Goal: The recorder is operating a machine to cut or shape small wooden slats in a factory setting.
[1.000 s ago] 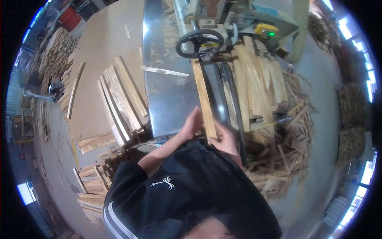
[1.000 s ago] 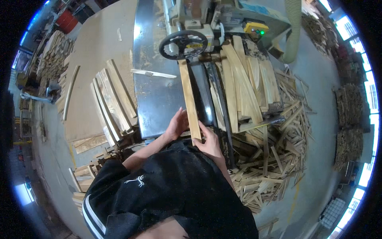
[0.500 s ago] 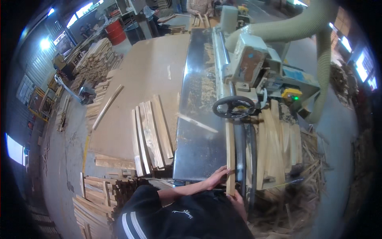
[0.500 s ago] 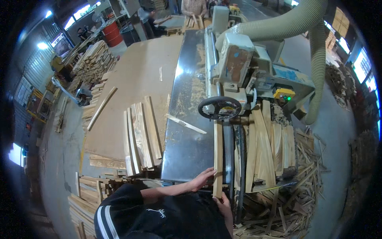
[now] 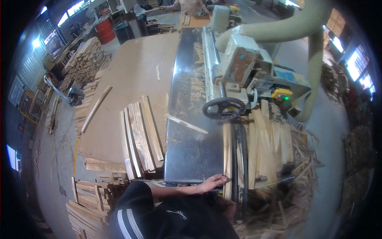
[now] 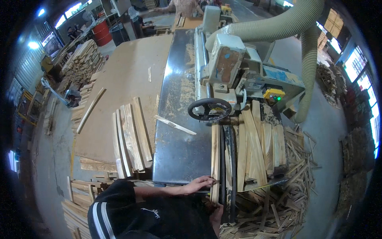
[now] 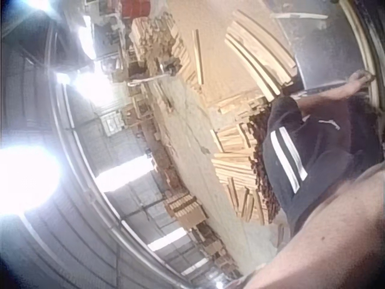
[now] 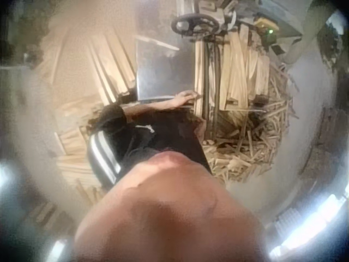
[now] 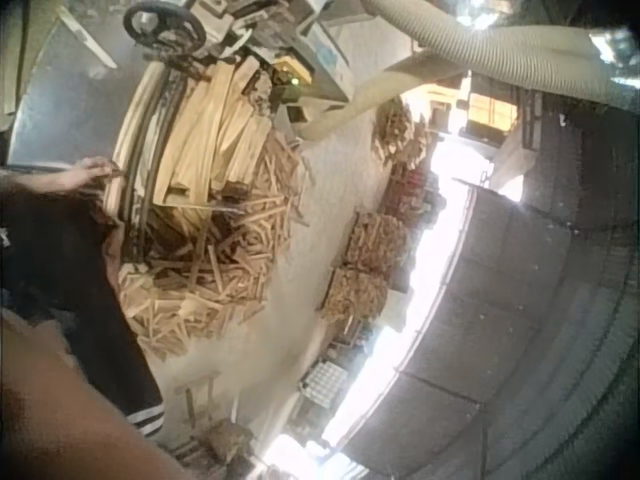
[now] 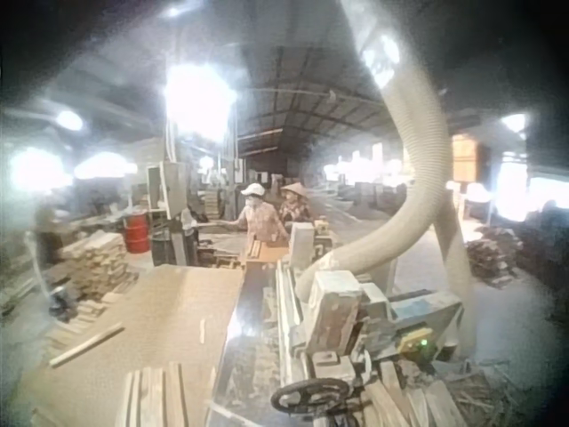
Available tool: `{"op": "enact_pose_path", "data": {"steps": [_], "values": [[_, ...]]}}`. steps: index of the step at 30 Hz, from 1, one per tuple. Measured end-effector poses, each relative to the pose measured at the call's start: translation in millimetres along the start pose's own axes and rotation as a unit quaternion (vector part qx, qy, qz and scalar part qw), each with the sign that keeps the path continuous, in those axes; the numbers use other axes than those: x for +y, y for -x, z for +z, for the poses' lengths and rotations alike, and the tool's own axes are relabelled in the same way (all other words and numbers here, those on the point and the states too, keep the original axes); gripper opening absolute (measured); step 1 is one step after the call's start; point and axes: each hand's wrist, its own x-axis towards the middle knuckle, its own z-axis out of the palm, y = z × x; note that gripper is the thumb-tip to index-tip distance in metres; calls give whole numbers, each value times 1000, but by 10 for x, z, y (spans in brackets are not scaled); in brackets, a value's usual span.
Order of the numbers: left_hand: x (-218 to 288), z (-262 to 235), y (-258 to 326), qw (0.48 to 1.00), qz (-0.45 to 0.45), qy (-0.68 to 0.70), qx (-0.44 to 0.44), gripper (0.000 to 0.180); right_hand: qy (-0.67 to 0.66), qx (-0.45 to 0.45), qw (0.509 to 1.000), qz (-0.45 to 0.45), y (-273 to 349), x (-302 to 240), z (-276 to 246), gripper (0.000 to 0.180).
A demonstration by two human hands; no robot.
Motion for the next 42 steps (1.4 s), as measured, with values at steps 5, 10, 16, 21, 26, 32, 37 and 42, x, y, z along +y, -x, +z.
{"op": "enact_pose_path", "data": {"steps": [5, 10, 16, 21, 26, 32, 37, 42], "values": [[212, 182, 27, 947, 115, -300, -26, 76, -273, 169, 939, 127, 67, -51, 188, 57], [68, 221, -38, 918, 68, -389, -29, 94, -92, 257, 956, 106, -42, 60, 65, 59], [-26, 328, -140, 829, 95, -552, 5, 108, 191, 279, 937, 90, -273, 12, 214, 58], [112, 253, -304, 792, 139, -589, 74, 111, 412, 291, 861, 69, -542, -15, 391, 58], [357, -54, -730, 778, 152, -597, 128, 113, 166, 283, 943, 57, -1084, -190, 831, 38], [597, -352, -1089, 765, 203, -583, 185, 118, 207, 234, 950, -12, -1561, -529, 1194, 40], [857, -699, -1389, 784, 210, -544, 211, 112, 294, 192, 936, -13, -1954, -762, 1343, 40], [1345, -1175, -874, 838, 258, -440, 197, 50, 300, 197, 933, -39, -2619, -625, 1316, 16]]}}
